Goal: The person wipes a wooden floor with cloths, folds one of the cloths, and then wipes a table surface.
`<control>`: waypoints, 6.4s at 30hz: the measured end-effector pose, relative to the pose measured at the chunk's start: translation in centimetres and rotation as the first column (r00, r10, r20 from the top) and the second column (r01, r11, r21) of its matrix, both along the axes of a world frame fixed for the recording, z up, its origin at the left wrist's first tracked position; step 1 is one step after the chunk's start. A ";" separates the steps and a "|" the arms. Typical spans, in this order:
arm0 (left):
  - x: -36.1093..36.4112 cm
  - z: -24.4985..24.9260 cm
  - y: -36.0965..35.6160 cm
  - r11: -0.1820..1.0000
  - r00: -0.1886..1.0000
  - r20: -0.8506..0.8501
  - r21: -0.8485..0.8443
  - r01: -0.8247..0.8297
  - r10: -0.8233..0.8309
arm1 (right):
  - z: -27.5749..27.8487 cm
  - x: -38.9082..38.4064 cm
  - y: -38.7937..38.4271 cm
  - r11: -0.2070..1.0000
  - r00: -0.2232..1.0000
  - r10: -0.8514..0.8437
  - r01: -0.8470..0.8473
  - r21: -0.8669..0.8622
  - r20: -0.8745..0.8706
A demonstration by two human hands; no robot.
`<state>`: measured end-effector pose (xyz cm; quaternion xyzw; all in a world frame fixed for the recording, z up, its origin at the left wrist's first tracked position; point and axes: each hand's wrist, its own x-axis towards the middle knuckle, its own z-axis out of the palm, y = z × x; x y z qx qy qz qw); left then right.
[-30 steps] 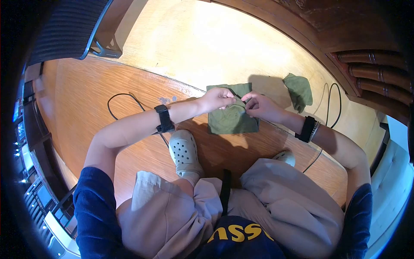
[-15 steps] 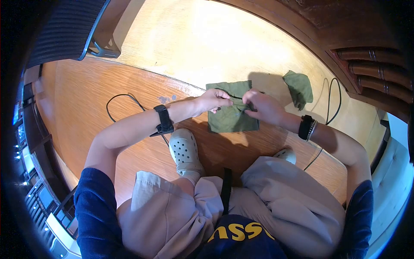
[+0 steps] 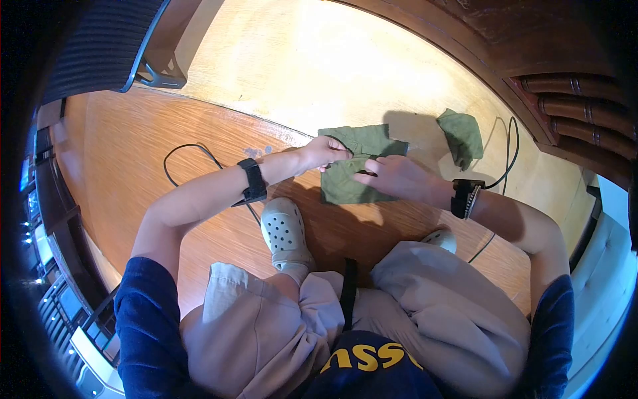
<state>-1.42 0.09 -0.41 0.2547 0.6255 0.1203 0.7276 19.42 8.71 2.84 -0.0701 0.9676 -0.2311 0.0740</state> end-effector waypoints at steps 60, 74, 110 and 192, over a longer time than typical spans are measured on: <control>-1.0 2.3 0.4 0.546 0.902 -0.416 0.731 0.408 -0.117 | 3.3 -1.2 2.1 0.076 0.630 -0.352 0.757 -0.649 0.693; -2.7 2.8 -0.2 0.167 0.704 -0.653 0.689 0.705 -0.278 | 2.8 0.5 1.6 0.106 0.586 -0.343 0.800 -0.590 0.734; -8.0 28.0 8.2 -0.035 0.199 -0.642 0.259 0.965 0.740 | 19.7 -0.7 12.1 0.376 0.392 -0.897 0.436 -0.817 -0.204; 0.1 16.5 -3.9 0.199 0.390 -0.540 0.378 0.904 -0.746 | 7.5 1.6 -3.0 0.637 0.720 -0.141 0.591 -0.495 0.679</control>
